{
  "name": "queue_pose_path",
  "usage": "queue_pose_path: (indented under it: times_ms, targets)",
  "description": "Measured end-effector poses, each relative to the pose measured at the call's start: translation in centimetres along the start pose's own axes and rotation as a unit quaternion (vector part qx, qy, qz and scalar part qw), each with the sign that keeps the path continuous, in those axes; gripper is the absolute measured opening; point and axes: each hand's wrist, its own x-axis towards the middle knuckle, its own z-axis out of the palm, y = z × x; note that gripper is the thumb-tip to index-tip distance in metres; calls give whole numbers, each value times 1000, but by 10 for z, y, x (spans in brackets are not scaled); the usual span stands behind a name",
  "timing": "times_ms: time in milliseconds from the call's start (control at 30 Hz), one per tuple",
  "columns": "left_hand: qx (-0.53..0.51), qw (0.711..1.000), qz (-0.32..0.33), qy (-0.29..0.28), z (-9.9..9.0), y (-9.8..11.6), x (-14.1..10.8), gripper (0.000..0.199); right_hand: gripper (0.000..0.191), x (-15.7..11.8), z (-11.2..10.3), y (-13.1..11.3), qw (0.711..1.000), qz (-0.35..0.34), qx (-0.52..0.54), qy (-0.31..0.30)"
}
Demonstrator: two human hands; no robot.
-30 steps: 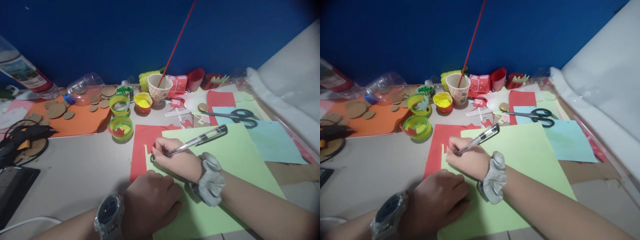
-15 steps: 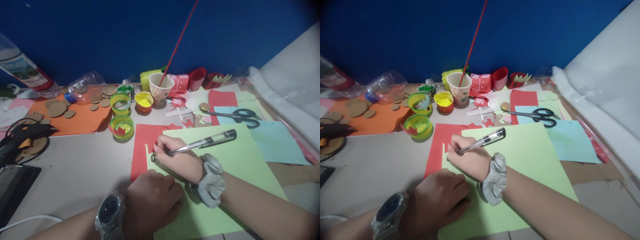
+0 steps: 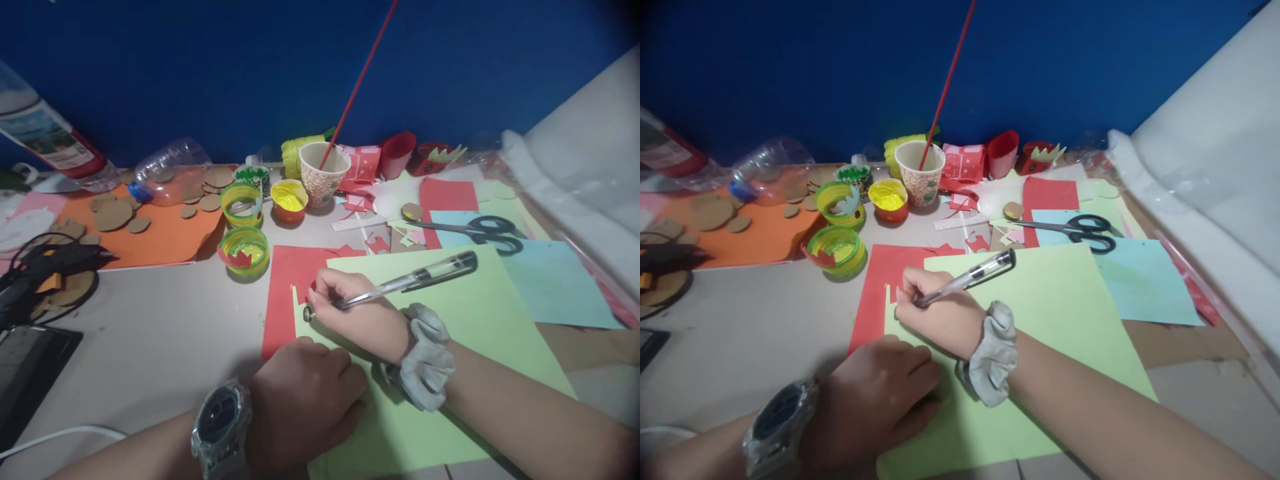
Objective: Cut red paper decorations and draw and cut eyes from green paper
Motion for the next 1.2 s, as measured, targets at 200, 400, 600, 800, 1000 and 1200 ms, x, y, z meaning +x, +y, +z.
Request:
queue_pose_path:
  times_ms: [200,400,600,800,1000,1200]
  targets:
    - [5,1000,-3,-1,-1,0,0,17,22,1,0,-1,1000,3,10,-2]
    - [9,1000,-15,-1,-2,2,0,18,21,1,-1,-2,1000,2,12,-2]
    - [3,1000,-19,-13,-2,1,0,19,20,1,-1,-2,1000,5,8,-3]
    - [5,1000,-17,-13,-2,2,1,18,21,0,-1,-2,1000,1,-3,-8]
    - [-1,999,-32,-22,-4,3,2,18,21,1,-2,-2,1000,-9,2,-11]
    - [3,998,-46,-37,-5,5,2,18,21,1,-1,0,1000,-11,2,-13]
